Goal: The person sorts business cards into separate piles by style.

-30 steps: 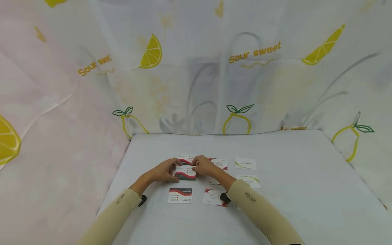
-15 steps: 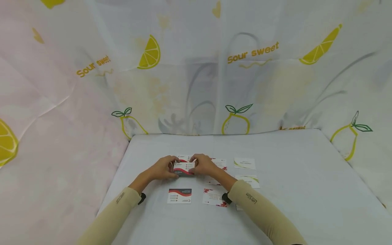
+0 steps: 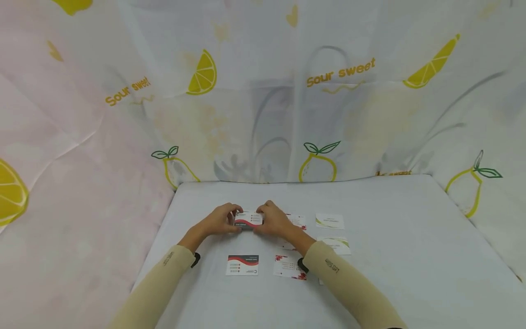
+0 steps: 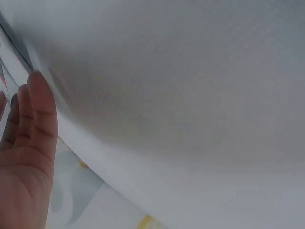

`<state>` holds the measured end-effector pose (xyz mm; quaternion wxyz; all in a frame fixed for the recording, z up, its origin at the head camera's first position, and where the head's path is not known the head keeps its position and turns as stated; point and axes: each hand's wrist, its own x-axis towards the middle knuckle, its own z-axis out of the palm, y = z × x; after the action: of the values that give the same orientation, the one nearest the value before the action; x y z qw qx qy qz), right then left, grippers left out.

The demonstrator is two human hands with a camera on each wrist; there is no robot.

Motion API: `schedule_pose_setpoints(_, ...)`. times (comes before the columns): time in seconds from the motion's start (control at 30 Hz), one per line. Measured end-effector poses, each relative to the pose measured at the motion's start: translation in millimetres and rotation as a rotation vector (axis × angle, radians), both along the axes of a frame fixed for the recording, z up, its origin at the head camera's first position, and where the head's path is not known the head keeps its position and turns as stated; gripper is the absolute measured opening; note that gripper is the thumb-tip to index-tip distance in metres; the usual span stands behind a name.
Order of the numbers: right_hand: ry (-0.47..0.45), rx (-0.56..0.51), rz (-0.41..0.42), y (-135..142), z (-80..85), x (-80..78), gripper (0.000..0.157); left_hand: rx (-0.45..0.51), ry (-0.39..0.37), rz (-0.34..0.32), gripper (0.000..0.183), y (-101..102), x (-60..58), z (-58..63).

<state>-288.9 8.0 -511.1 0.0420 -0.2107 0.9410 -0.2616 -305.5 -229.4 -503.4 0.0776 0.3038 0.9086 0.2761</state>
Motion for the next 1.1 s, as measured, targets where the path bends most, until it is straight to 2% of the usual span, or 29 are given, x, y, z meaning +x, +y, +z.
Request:
schedule_pose_setpoints(0.2,-0.058,-0.059,0.008,5.1,1.2,-7.0,0.064,-0.024,-0.019,0.014,0.054,1.5,-5.6,2.2)
schedule_pose_setpoints(0.37,-0.077,-0.087,-0.006,6.1,4.5,-6.9,0.064,-0.044,-0.047,0.025,0.054,3.0,-8.5,4.2)
schedule_pose_setpoints(0.6,-0.085,-0.077,-0.035,5.8,5.5,-8.8,0.064,-0.064,0.011,0.003,0.059,4.5,-12.9,9.9)
schedule_pose_setpoints(0.83,-0.045,-0.02,-0.068,3.5,0.8,-13.5,0.068,-0.087,-0.013,0.028,0.056,6.9,-19.8,4.7)
schedule_pose_setpoints(1.1,-0.066,0.005,-0.09,-0.4,1.9,-17.0,0.063,-0.131,-0.039,0.08,0.056,9.6,-28.4,-4.0)
